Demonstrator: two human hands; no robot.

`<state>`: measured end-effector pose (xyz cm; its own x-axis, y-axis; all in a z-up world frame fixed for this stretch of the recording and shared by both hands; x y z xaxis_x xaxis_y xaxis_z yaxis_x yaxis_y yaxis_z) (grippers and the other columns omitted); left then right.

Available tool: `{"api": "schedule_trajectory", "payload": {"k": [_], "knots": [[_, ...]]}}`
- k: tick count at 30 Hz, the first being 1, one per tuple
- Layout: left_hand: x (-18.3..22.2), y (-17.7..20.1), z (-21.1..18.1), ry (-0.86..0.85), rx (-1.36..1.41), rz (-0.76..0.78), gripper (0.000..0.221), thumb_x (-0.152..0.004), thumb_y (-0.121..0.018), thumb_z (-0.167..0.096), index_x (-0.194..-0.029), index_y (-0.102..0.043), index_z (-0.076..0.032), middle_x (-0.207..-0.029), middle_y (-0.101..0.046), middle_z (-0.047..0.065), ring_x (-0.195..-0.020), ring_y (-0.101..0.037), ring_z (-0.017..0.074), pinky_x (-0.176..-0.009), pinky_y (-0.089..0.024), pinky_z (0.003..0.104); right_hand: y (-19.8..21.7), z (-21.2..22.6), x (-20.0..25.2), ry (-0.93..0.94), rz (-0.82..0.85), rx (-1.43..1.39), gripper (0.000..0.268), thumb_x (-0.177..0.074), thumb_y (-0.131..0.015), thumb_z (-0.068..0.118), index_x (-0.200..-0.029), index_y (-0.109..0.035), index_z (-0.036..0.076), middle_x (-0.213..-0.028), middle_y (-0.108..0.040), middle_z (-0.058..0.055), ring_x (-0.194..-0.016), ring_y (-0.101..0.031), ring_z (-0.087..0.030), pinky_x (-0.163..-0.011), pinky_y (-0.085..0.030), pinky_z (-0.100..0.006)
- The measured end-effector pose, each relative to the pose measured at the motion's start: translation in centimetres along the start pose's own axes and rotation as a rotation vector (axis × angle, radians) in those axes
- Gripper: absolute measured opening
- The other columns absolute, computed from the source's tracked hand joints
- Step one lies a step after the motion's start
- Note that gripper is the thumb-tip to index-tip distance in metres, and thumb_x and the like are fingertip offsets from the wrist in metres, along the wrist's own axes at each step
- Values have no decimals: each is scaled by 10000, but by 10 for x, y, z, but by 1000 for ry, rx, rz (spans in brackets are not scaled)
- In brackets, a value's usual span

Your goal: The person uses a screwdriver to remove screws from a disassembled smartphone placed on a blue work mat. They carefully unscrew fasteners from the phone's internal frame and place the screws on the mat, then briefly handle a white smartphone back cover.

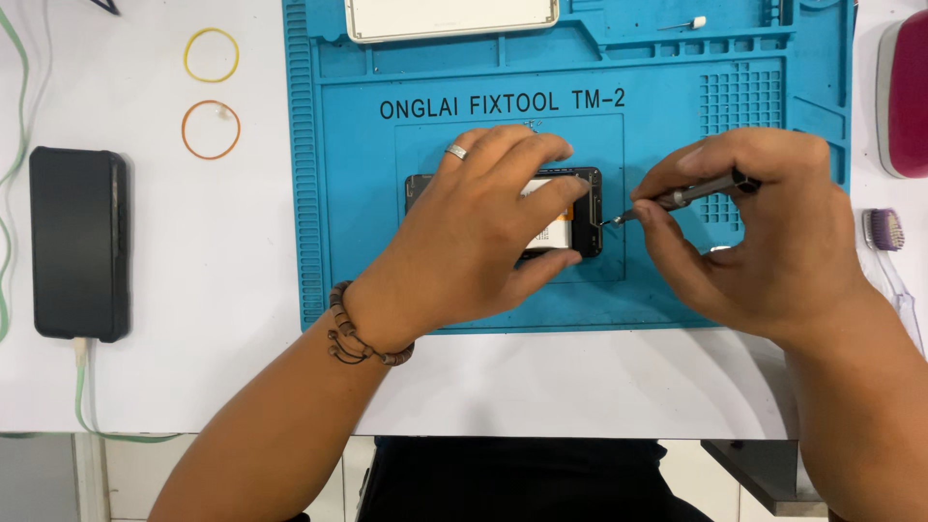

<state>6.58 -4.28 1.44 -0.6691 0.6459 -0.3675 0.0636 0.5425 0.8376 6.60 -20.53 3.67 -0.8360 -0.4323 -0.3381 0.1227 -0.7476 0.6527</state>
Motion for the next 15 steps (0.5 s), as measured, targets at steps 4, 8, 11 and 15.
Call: {"api": "schedule_trajectory", "payload": {"k": [4, 8, 11, 15], "knots": [[1, -8, -1, 10, -5, 51, 541, -819, -918, -353, -1193, -623, -98, -1314, -558, 162, -1207, -553, 373, -979, -466, 599, -2, -3, 1, 1, 11, 20, 326, -960, -774, -117, -1098, -481, -83, -950, -705, -184, -829, -721, -258, -738, -557, -315], [1, -15, -2, 4, -43, 77, 504, -814, -892, -337, -1177, -628, -109, -1279, -548, 143, -1165, -555, 370, -950, -468, 593, -3, -3, 1, -21, 12, 5, 321, -961, -766, -126, -1112, -484, -96, -963, -696, -203, -855, -726, -267, -768, -578, -320], [1, -15, -2, 7, -53, 76, 480, -807, -893, -313, -1150, -626, -110, -1255, -543, 134, -1145, -557, 363, -950, -467, 576, -5, -8, 0, -83, 35, 0, 280, -950, -761, -108, -1073, -512, -76, -951, -718, -174, -828, -721, -240, -762, -573, -311], [1, -15, -2, 8, -52, 61, 454, -815, -891, -290, -1137, -630, -106, -1253, -541, 127, -1141, -556, 357, -951, -472, 580, -9, -14, 2, -203, 91, 104, 266, -950, -802, 10, -1010, -543, 2, -970, -753, -89, -822, -731, -194, -745, -556, -307]]}}
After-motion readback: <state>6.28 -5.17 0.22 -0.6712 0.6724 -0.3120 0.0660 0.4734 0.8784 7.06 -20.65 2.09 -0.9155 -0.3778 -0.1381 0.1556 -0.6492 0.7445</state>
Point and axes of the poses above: each hand's wrist, its own x-axis away from the middle knuckle, its own y-axis out of the back of the hand, z = x × y, the point moved 8 cm from there along -x, towards the middle knuckle
